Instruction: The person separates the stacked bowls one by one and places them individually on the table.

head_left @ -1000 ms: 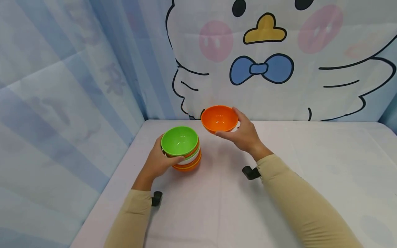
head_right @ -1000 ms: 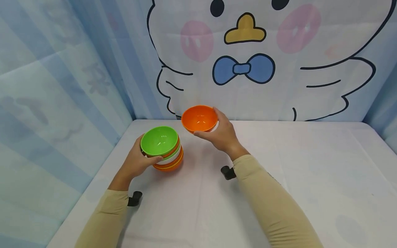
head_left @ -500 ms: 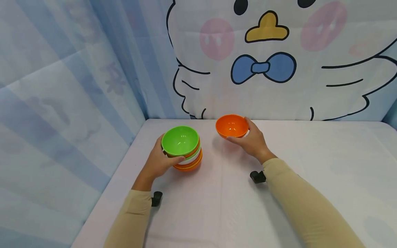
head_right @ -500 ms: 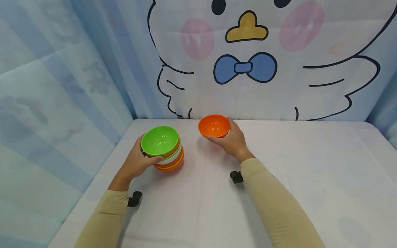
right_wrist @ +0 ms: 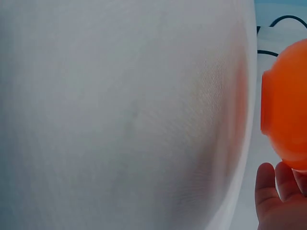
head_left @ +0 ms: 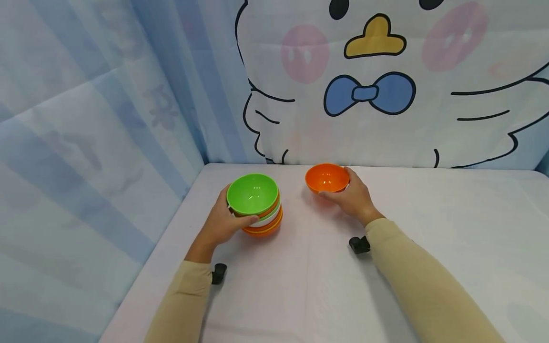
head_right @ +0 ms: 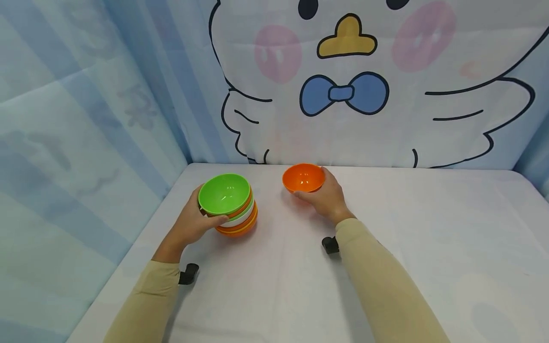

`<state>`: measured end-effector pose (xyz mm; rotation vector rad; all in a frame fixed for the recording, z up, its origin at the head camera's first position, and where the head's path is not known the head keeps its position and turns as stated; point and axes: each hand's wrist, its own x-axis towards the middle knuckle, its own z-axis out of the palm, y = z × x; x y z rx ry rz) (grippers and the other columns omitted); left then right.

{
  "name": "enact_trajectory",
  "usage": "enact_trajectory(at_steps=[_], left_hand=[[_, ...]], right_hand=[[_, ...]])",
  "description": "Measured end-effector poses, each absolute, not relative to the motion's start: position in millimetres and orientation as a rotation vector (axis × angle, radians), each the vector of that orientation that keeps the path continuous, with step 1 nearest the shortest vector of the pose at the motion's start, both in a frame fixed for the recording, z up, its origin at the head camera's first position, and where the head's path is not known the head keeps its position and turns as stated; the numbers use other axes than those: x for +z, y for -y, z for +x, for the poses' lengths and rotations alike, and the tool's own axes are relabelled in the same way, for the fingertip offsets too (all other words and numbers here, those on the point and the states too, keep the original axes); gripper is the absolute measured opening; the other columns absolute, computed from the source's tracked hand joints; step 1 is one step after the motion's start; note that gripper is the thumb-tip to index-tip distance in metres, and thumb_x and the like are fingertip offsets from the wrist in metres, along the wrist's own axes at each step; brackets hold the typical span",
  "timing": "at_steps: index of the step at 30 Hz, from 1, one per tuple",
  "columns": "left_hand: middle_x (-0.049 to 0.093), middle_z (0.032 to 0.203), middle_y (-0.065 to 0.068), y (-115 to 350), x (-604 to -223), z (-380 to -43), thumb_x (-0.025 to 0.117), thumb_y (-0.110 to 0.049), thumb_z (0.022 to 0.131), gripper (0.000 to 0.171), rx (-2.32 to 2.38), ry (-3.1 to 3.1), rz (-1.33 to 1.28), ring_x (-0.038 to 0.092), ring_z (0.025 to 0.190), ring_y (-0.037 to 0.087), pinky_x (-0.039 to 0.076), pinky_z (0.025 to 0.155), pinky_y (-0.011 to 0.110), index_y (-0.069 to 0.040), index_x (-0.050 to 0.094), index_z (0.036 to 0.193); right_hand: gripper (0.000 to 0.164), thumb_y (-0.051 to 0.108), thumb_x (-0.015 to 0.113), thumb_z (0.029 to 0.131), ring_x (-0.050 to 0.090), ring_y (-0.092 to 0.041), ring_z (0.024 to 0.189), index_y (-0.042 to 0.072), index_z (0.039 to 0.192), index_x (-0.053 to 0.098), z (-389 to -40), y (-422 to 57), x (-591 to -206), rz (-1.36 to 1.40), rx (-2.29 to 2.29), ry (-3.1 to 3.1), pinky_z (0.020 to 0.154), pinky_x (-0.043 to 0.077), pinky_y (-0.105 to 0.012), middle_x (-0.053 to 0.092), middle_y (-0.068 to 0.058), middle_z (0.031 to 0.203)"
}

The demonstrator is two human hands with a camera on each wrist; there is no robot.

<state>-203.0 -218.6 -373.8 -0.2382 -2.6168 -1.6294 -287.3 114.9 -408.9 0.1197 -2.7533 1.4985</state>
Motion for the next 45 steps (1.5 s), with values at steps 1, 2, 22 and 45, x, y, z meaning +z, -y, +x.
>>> enact_trajectory(at_steps=[1, 2, 22, 45], left_hand=[[0.037, 0.150, 0.015, 219, -374, -203, 0.087, -0.020, 0.078, 0.103, -1.628, 2.618, -0.237, 0.040, 0.135, 0.033, 0.039, 0.109, 0.051, -0.004, 0.020, 0.155], [0.037, 0.150, 0.015, 219, -374, -204, 0.087, -0.020, 0.078, 0.103, -1.629, 2.621, -0.234, 0.040, 0.135, 0.033, 0.039, 0.109, 0.051, -0.004, 0.020, 0.155], [0.035, 0.151, 0.016, 214, -376, -207, 0.088, -0.007, 0.074, 0.109, -1.788, 2.544, -0.196, 0.037, 0.137, 0.033, 0.037, 0.111, 0.050, -0.005, 0.016, 0.155], [0.037, 0.149, 0.015, 214, -377, -206, 0.087, -0.009, 0.076, 0.104, -1.776, 2.533, -0.235, 0.040, 0.135, 0.033, 0.039, 0.109, 0.050, -0.005, 0.019, 0.154]], right_hand=[[0.105, 0.043, 0.078, 0.084, 0.036, -0.040, 0.137, 0.002, 0.158, 0.016, -288, -115, -410, 0.115, 1.498, 2.756, 0.109, 0.036, -0.058, 0.033, -0.020, 0.156], [0.105, 0.042, 0.078, 0.084, 0.036, -0.040, 0.137, 0.002, 0.158, 0.015, -289, -116, -411, 0.109, 1.497, 2.761, 0.110, 0.035, -0.058, 0.033, -0.021, 0.156], [0.104, 0.038, 0.079, 0.082, 0.041, -0.040, 0.133, 0.002, 0.157, 0.016, -294, -115, -414, 0.048, 1.560, 2.789, 0.109, 0.036, -0.056, 0.037, -0.020, 0.152], [0.103, 0.038, 0.075, 0.087, 0.014, -0.041, 0.147, -0.001, 0.158, 0.013, -286, -109, -390, 0.215, 1.336, 2.712, 0.112, 0.025, -0.065, 0.010, -0.020, 0.164]])
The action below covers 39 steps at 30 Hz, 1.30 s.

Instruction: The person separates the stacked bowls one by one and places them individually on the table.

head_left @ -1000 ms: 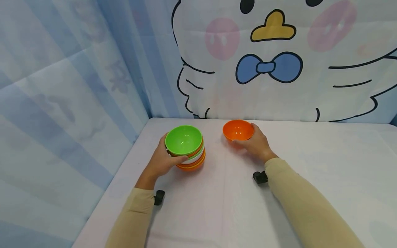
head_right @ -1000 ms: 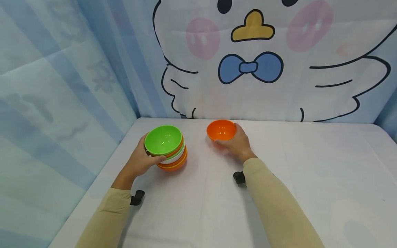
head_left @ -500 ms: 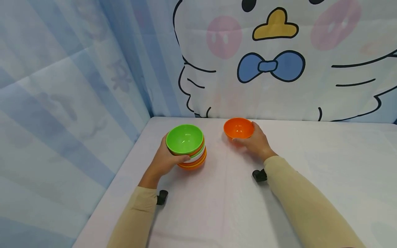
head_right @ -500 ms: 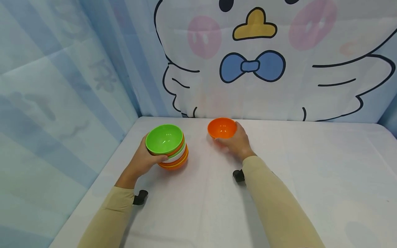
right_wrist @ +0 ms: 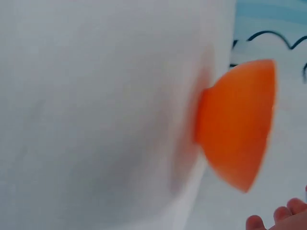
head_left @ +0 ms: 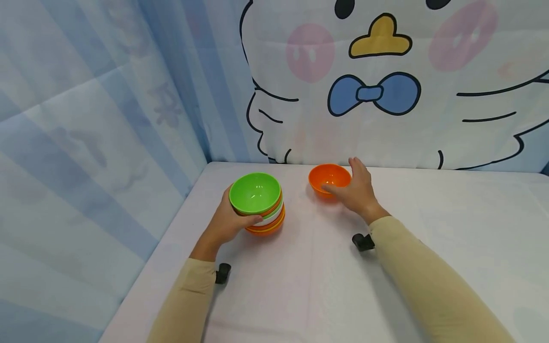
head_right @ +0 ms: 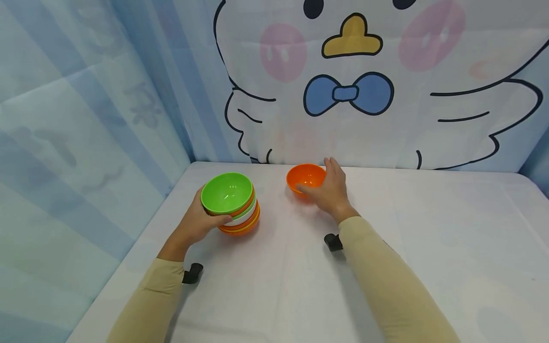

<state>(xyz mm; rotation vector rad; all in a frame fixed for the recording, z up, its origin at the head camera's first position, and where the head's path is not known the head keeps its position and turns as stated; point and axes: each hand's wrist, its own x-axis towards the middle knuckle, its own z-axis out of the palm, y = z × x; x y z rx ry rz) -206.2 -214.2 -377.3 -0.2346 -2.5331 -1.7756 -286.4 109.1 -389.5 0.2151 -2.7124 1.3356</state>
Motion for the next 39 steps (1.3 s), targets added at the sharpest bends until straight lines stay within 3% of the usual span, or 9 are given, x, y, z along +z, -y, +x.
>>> enact_trajectory(at_steps=[11, 19, 31, 39], left_hand=[[0.039, 0.148, 0.013, 214, -374, -205, 0.088, -0.008, 0.075, 0.104, -1.733, 2.537, -0.281, 0.041, 0.134, 0.031, 0.040, 0.108, 0.049, -0.006, 0.020, 0.154], [0.036, 0.150, 0.015, 215, -371, -204, 0.088, -0.011, 0.076, 0.106, -1.673, 2.580, -0.287, 0.040, 0.134, 0.034, 0.040, 0.108, 0.051, -0.004, 0.017, 0.155], [0.033, 0.153, 0.014, 216, -371, -203, 0.091, -0.016, 0.074, 0.115, -1.661, 2.631, -0.248, 0.038, 0.135, 0.034, 0.040, 0.109, 0.051, -0.007, 0.013, 0.158], [0.034, 0.152, 0.014, 218, -380, -208, 0.091, -0.009, 0.071, 0.116, -1.754, 2.557, -0.311, 0.037, 0.136, 0.034, 0.037, 0.110, 0.052, -0.009, 0.014, 0.157]], right_hand=[[0.097, 0.036, 0.081, 0.084, 0.032, -0.035, 0.142, 0.013, 0.159, 0.024, -257, -61, -338, 0.615, 1.595, 2.673, 0.111, 0.034, -0.057, 0.033, -0.014, 0.158], [0.099, 0.040, 0.083, 0.080, 0.043, -0.033, 0.136, 0.015, 0.159, 0.028, -245, -21, -337, 0.900, 1.549, 2.770, 0.106, 0.043, -0.049, 0.036, -0.009, 0.157], [0.102, 0.045, 0.082, 0.079, 0.042, -0.034, 0.136, 0.015, 0.160, 0.026, -246, -6, -349, 0.895, 1.575, 2.860, 0.106, 0.042, -0.051, 0.034, -0.006, 0.159], [0.109, 0.044, 0.086, 0.074, 0.033, -0.026, 0.142, 0.017, 0.160, 0.024, -247, 0, -355, 0.892, 1.624, 2.827, 0.113, 0.033, -0.051, 0.032, -0.003, 0.160]])
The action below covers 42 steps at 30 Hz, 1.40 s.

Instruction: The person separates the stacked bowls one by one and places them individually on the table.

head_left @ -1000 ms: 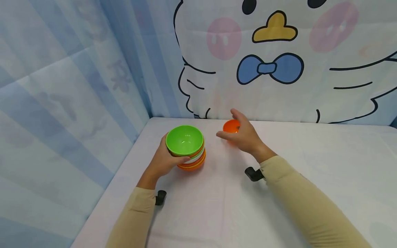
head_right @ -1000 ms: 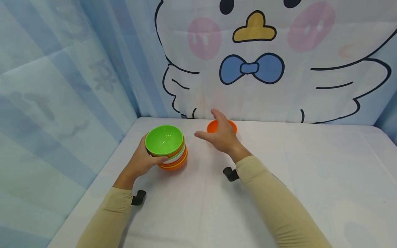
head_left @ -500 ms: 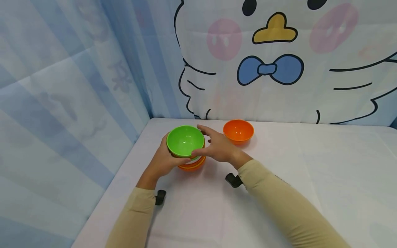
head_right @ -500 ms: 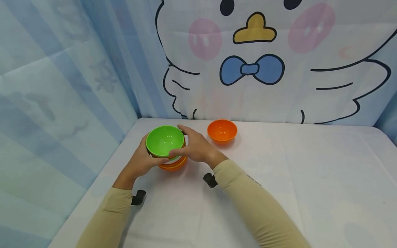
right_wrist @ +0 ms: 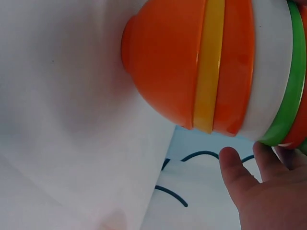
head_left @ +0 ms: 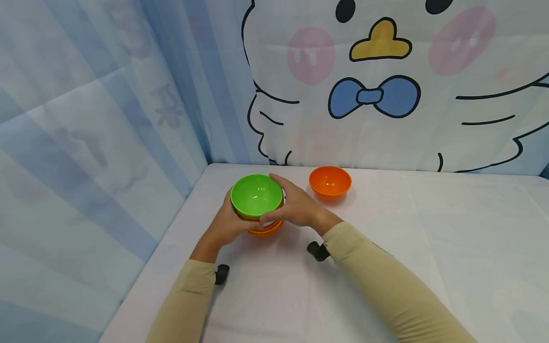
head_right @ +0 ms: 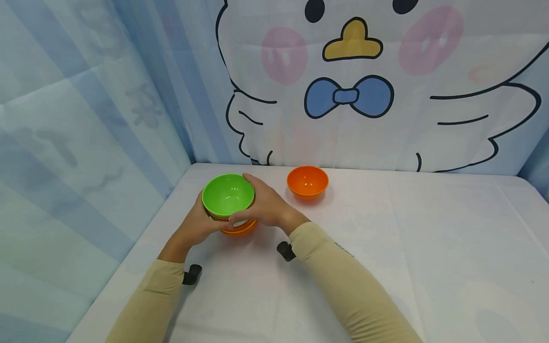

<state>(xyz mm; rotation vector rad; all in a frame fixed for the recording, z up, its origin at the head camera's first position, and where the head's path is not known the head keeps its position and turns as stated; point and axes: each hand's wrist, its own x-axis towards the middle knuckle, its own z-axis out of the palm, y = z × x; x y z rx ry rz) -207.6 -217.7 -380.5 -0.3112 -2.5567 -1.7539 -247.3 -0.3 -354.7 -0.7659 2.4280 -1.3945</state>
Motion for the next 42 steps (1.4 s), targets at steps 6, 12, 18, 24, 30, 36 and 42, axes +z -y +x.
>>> enact_trajectory(at_steps=[6, 12, 18, 24, 30, 36, 42], left_hand=[[0.038, 0.149, 0.012, 216, -385, -209, 0.090, -0.008, 0.071, 0.110, -1.746, 2.523, -0.360, 0.041, 0.133, 0.032, 0.039, 0.108, 0.050, -0.009, 0.018, 0.155], [0.039, 0.148, 0.012, 215, -384, -208, 0.089, -0.009, 0.072, 0.107, -1.710, 2.510, -0.408, 0.042, 0.132, 0.031, 0.039, 0.108, 0.051, -0.008, 0.020, 0.154], [0.039, 0.149, 0.012, 214, -382, -207, 0.089, -0.005, 0.071, 0.109, -1.724, 2.501, -0.431, 0.041, 0.133, 0.030, 0.038, 0.110, 0.050, -0.009, 0.020, 0.154], [0.036, 0.151, 0.013, 214, -383, -208, 0.088, 0.000, 0.069, 0.112, -1.762, 2.470, -0.468, 0.039, 0.134, 0.032, 0.037, 0.110, 0.051, -0.011, 0.018, 0.156], [0.037, 0.149, 0.011, 215, -383, -208, 0.089, -0.007, 0.072, 0.109, -1.691, 2.516, -0.444, 0.040, 0.133, 0.030, 0.039, 0.108, 0.050, -0.011, 0.019, 0.155], [0.040, 0.146, 0.010, 215, -383, -208, 0.089, -0.009, 0.073, 0.107, -1.652, 2.525, -0.428, 0.042, 0.130, 0.029, 0.044, 0.105, 0.049, -0.011, 0.020, 0.154], [0.046, 0.140, 0.007, 215, -383, -207, 0.088, -0.008, 0.074, 0.100, -1.674, 2.531, -0.425, 0.047, 0.126, 0.026, 0.047, 0.102, 0.044, -0.012, 0.024, 0.151]], right_hand=[[0.110, 0.044, 0.086, 0.073, 0.038, -0.027, 0.138, 0.018, 0.160, 0.024, -246, 1, -356, -0.755, -1.417, -2.440, 0.109, 0.039, -0.051, 0.033, -0.004, 0.158], [0.107, 0.045, 0.085, 0.074, 0.038, -0.026, 0.138, 0.018, 0.159, 0.027, -246, 0, -356, -0.758, -1.409, -2.460, 0.109, 0.038, -0.051, 0.036, -0.003, 0.157], [0.105, 0.044, 0.085, 0.075, 0.042, -0.027, 0.135, 0.017, 0.159, 0.028, -245, -1, -356, -0.772, -1.418, -2.467, 0.107, 0.041, -0.049, 0.037, -0.004, 0.156], [0.104, 0.042, 0.084, 0.076, 0.044, -0.027, 0.133, 0.015, 0.159, 0.027, -244, -2, -353, -0.803, -1.456, -2.471, 0.108, 0.041, -0.048, 0.037, -0.006, 0.156], [0.104, 0.040, 0.084, 0.076, 0.042, -0.028, 0.135, 0.014, 0.159, 0.027, -244, -5, -351, -0.807, -1.505, -2.471, 0.110, 0.038, -0.051, 0.037, -0.007, 0.156], [0.103, 0.033, 0.086, 0.076, 0.045, -0.028, 0.131, 0.012, 0.158, 0.028, -243, -9, -345, -0.828, -1.590, -2.429, 0.106, 0.043, -0.047, 0.037, -0.008, 0.155], [0.101, 0.027, 0.086, 0.077, 0.048, -0.030, 0.128, 0.012, 0.158, 0.027, -243, -20, -338, -0.805, -1.666, -2.396, 0.101, 0.048, -0.047, 0.039, -0.007, 0.153]])
